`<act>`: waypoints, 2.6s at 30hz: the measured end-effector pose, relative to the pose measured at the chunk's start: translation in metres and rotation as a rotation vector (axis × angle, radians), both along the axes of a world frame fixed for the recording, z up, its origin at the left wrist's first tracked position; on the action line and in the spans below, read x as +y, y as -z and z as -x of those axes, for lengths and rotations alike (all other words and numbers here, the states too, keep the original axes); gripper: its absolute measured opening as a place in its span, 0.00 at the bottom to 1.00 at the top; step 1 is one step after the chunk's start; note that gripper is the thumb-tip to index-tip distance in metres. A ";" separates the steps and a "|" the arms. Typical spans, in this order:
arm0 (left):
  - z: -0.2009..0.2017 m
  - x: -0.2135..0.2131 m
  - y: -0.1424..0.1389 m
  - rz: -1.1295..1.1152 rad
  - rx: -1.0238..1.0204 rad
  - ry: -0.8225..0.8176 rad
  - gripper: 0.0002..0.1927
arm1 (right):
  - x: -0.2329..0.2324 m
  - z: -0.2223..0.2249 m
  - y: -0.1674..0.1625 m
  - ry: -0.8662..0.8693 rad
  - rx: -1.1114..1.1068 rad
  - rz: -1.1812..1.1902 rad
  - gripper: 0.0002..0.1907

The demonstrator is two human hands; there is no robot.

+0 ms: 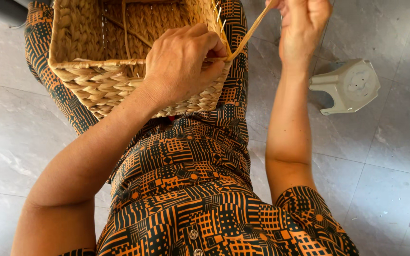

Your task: The person sits on the floor with a woven basket on their lap and weaves thin wooden strips around the basket's rim, tucking and tightening the strips by hand. They pick up new strips from a nearby table, cut a strip with scissors, and continue securing the rim weave.

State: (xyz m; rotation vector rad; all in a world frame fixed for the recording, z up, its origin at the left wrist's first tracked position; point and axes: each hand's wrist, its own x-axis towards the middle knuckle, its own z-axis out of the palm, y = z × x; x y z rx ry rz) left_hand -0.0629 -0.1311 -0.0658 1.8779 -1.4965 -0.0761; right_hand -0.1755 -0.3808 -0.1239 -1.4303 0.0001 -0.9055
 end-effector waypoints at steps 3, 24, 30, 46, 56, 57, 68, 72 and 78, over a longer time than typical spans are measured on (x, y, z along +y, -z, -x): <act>0.001 -0.001 0.002 -0.033 0.018 -0.015 0.06 | -0.012 0.009 0.002 0.452 0.197 0.851 0.07; 0.003 0.000 0.005 -0.031 -0.043 -0.019 0.17 | 0.031 -0.035 -0.010 -0.251 0.618 0.030 0.08; 0.000 0.002 -0.004 -0.070 0.027 0.038 0.19 | 0.034 -0.033 -0.017 -0.367 0.565 0.058 0.09; 0.003 -0.017 -0.004 -0.243 0.208 -0.107 0.11 | 0.103 0.054 -0.001 0.115 0.355 0.554 0.14; 0.001 -0.014 -0.005 -0.244 0.213 -0.128 0.17 | 0.067 0.112 0.001 -0.230 -0.146 -0.340 0.11; 0.002 -0.014 -0.005 -0.246 0.209 -0.128 0.17 | 0.066 0.118 0.003 -0.187 -0.145 -0.370 0.10; -0.009 0.000 -0.001 -0.115 0.096 0.143 0.17 | 0.101 0.103 0.052 -0.212 -0.091 -0.541 0.23; -0.014 0.010 0.006 0.001 0.037 0.179 0.09 | 0.098 0.123 0.045 -0.128 0.037 -0.324 0.25; -0.010 0.013 0.015 -0.005 -0.038 0.142 0.07 | 0.105 0.142 0.049 -0.034 0.054 -0.228 0.25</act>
